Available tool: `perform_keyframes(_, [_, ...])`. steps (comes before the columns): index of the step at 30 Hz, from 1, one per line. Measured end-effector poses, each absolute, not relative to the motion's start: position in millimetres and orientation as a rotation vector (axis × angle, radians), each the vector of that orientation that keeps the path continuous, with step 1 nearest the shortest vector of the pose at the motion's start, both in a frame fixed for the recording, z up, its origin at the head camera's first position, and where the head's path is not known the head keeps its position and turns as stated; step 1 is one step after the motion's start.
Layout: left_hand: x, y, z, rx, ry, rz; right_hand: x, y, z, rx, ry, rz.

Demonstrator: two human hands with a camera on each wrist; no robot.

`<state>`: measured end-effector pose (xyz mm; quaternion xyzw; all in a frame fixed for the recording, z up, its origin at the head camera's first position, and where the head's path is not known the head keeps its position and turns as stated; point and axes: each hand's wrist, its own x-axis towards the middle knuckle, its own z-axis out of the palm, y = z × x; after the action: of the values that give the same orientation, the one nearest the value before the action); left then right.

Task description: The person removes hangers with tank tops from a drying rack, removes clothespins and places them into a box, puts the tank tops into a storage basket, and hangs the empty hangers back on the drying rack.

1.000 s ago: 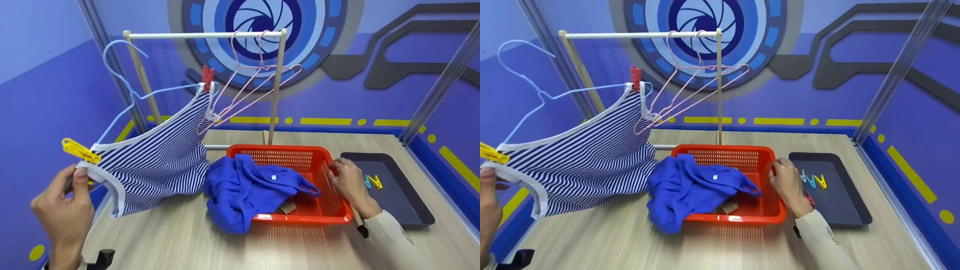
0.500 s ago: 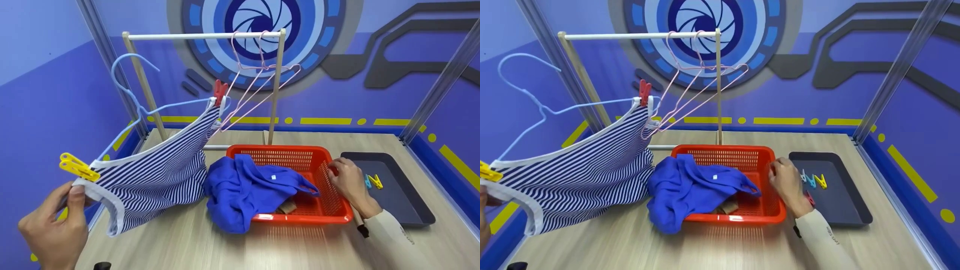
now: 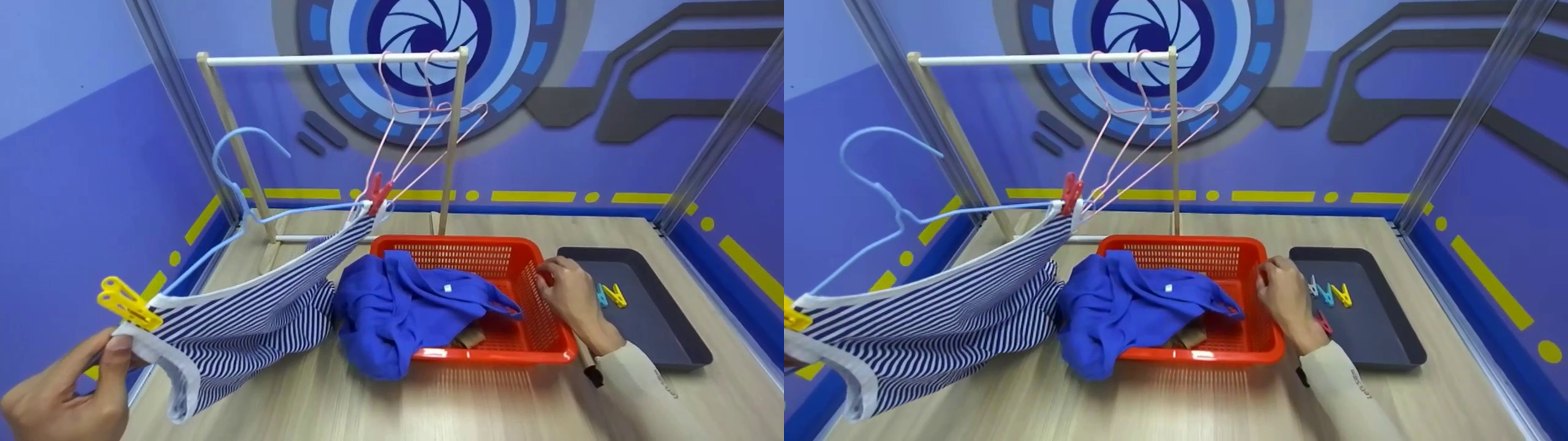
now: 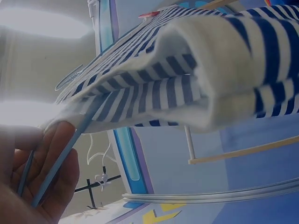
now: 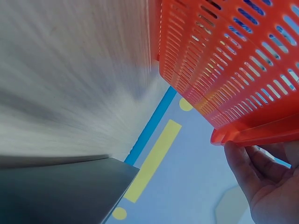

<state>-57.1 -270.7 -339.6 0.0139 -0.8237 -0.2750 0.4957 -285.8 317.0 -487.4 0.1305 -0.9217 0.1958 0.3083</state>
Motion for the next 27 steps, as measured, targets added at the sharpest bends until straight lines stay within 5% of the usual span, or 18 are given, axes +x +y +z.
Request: perform_keyframes(27, [-126, -215, -329, -0.495, -1.826, -1.021, -286, 318, -487, 0.352, -2.422, 0.515])
